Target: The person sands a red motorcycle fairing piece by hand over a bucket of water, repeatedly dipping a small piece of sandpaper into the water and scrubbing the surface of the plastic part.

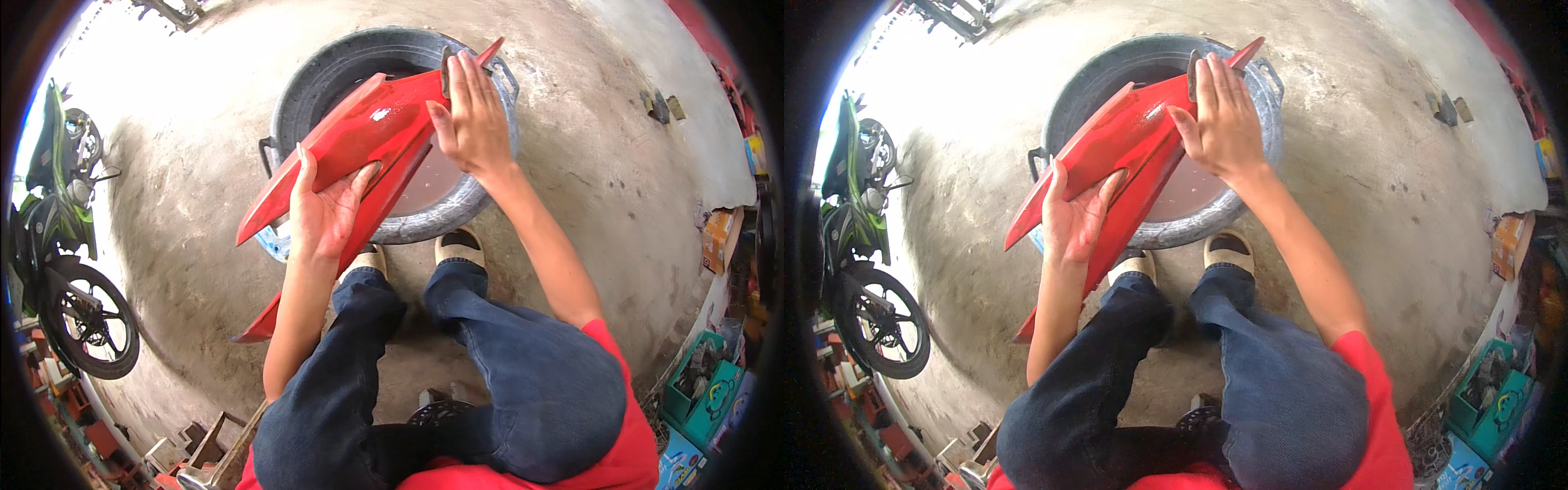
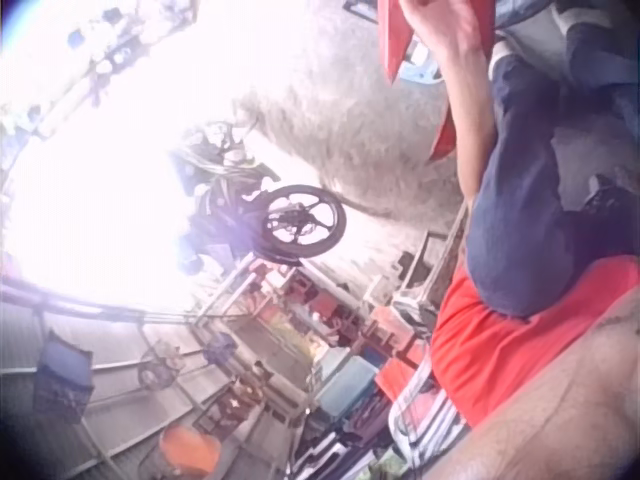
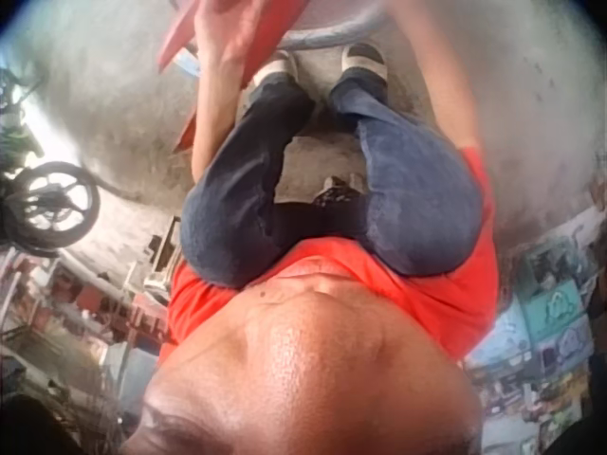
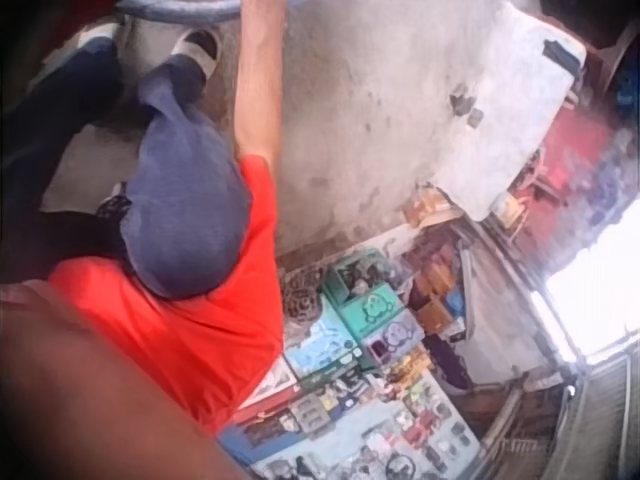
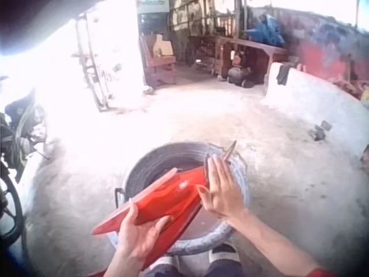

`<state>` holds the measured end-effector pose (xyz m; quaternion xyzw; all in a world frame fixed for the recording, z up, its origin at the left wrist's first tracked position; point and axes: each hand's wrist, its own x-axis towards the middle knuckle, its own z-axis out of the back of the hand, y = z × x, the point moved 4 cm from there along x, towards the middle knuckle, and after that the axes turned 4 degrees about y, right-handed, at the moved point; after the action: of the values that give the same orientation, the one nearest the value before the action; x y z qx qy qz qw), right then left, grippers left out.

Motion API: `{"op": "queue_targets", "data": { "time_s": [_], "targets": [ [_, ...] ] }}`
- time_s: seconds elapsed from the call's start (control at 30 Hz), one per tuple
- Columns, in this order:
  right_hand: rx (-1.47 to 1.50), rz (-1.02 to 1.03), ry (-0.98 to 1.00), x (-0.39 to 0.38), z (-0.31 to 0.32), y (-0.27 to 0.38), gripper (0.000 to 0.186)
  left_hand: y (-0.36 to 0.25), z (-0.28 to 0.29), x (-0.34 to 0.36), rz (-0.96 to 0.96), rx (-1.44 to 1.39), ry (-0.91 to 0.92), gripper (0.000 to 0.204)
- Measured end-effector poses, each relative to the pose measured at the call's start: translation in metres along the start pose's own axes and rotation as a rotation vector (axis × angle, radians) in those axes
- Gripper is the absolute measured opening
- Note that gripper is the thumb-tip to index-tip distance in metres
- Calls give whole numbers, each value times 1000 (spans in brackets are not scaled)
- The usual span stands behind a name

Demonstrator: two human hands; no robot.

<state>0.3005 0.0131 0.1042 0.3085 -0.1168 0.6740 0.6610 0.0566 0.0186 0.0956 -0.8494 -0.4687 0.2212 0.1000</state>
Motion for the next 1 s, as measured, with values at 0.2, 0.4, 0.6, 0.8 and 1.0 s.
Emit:
{"op": "queue_targets", "data": {
  "time_s": [0.2,0.4,0.6,0.8,1.0],
  "targets": [
    [13,426,139,-33,-2,75,88,-6,15,-6,31,-11,-50,72],
    [-14,256,42,-13,5,41,81,0,6,-4,10,6,31,74],
    [58,512,124,-2,15,46,70,-3,1,-9,32,-18,-14,77],
    [203,625,265,-38,17,96,73,-3,16,-7,40,-87,-12,79],
    [78,462,168,0,22,49,76,2,8,0,83,-154,38,79]
  ]
}}
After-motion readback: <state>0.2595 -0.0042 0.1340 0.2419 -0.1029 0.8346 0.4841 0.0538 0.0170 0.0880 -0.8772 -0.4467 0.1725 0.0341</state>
